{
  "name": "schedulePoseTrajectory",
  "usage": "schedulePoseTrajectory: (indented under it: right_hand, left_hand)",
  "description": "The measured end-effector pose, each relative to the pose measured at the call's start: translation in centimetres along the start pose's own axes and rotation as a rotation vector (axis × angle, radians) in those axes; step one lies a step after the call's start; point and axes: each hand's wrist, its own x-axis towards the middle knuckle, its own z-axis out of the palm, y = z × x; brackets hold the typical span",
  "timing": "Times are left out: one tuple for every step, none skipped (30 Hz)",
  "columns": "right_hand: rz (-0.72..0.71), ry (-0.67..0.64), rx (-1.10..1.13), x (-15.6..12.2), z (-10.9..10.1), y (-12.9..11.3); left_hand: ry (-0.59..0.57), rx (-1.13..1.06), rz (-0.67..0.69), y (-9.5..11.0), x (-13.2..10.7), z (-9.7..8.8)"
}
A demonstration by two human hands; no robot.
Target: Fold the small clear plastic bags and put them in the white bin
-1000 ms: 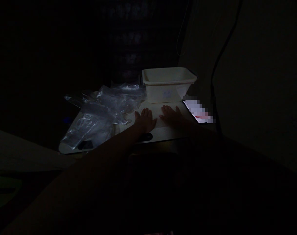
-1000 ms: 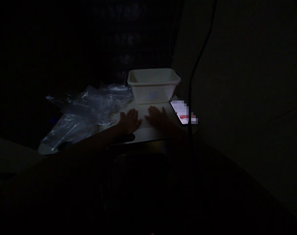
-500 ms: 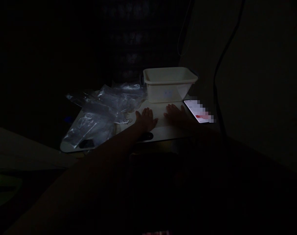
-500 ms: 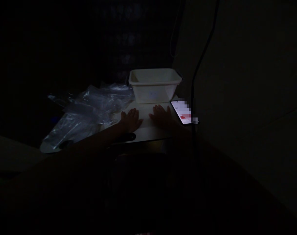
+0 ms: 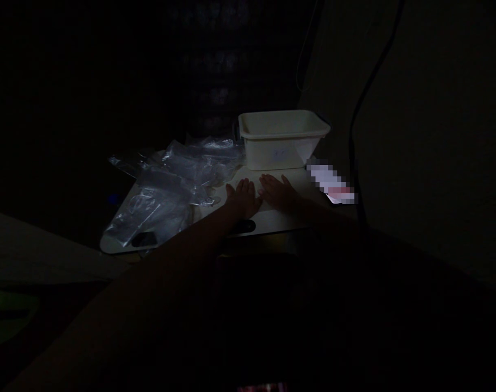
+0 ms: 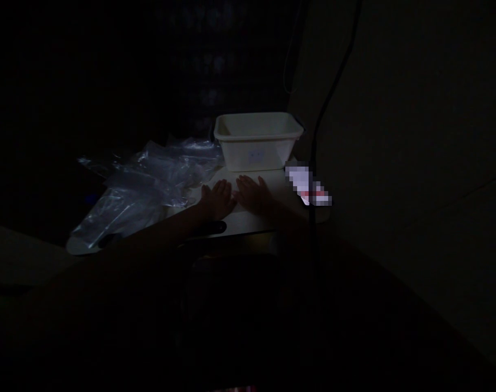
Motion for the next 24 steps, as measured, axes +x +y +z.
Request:
schedulePoseTrajectory:
  right_hand:
    - [0.000, -0.007, -0.001, -0.1, 0.0, 0.0]
    - [-0.002, -0.013, -0.007, -0.2, 0.0, 0.0]
    - [-0.003, -0.017, -0.018, -0.4, 0.1, 0.2]
    - [-0.009, -0.024, -0.031, -0.5, 0.2, 0.4]
    - [-0.021, -0.032, -0.042, -0.6, 0.3, 0.7]
    - [-0.035, -0.041, -0.052, -0.7, 0.4, 0.9]
    - [-0.048, -0.050, -0.059, -0.8, 0.5, 1.2]
    - [-0.054, -0.054, -0.067, -0.8, 0.6, 1.4]
    - [-0.049, -0.053, -0.076, -0.8, 0.8, 1.6]
    - [-0.033, -0.050, -0.083, -0.8, 0.9, 1.8]
    - [-0.008, -0.045, -0.091, -0.8, 1.1, 1.9]
    - [0.012, -0.042, -0.097, -0.8, 1.2, 2.1]
    - [0.019, -0.041, -0.101, -0.9, 1.4, 2.3]
    - [0.017, -0.042, -0.103, -0.9, 1.5, 2.4]
    - [0.012, -0.042, -0.106, -0.9, 1.6, 2.6]
    - [0.014, -0.039, -0.109, -1.0, 1.8, 2.8]
    - [0.026, -0.033, -0.114, -1.1, 1.8, 3.0]
    - [0.045, -0.026, -0.120, -1.1, 1.9, 3.2]
    - [0.067, -0.017, -0.125, -1.3, 1.9, 3.3]
    - [0.084, -0.007, -0.130, -1.4, 1.9, 3.4]
    - [0.094, 0.001, -0.132, -1.5, 1.9, 3.5]
    - [0.101, 0.008, -0.131, -1.6, 1.8, 3.5]
    - [0.109, 0.014, -0.127, -1.7, 1.7, 3.5]
    - [0.115, 0.013, -0.123, -1.7, 1.5, 3.4]
  left_hand:
    - [0.003, 0.002, 0.002, 0.0, 0.0, 0.0]
    - [0.007, 0.004, 0.004, 0.0, -0.1, 0.0]
    - [0.012, 0.006, 0.005, 0.0, -0.1, -0.1]
    - [0.014, 0.009, 0.006, 0.0, -0.1, -0.1]
    - [0.017, 0.010, 0.007, 0.0, -0.1, -0.1]
    - [0.017, 0.010, 0.007, 0.0, -0.2, -0.1]
    - [0.016, 0.008, 0.007, 0.0, -0.2, -0.1]
    - [0.015, 0.004, 0.009, 0.0, -0.2, -0.1]
    - [0.013, 0.000, 0.008, 0.0, -0.2, -0.1]
    - [0.012, -0.003, 0.007, 0.0, -0.2, -0.1]
    - [0.014, -0.004, 0.006, 0.0, -0.2, 0.0]
    - [0.019, -0.003, 0.004, 0.0, -0.2, 0.0]
    - [0.025, -0.002, 0.003, 0.0, -0.2, 0.0]
    - [0.030, -0.001, 0.003, 0.0, -0.2, 0.1]
    - [0.034, -0.001, 0.004, 0.0, -0.2, 0.1]
    - [0.036, -0.002, 0.004, 0.0, -0.2, 0.2]
    - [0.035, -0.002, 0.005, -0.1, -0.2, 0.2]
    - [0.034, -0.003, 0.006, -0.1, -0.1, 0.2]
    - [0.031, -0.004, 0.006, -0.1, -0.1, 0.2]
    - [0.028, -0.005, 0.005, -0.1, -0.1, 0.2]
    - [0.026, -0.006, 0.004, -0.2, -0.1, 0.2]
    - [0.026, -0.007, 0.005, -0.2, -0.2, 0.3]
    - [0.026, -0.009, 0.006, -0.2, -0.2, 0.3]
    - [0.029, -0.009, 0.006, -0.2, -0.2, 0.3]
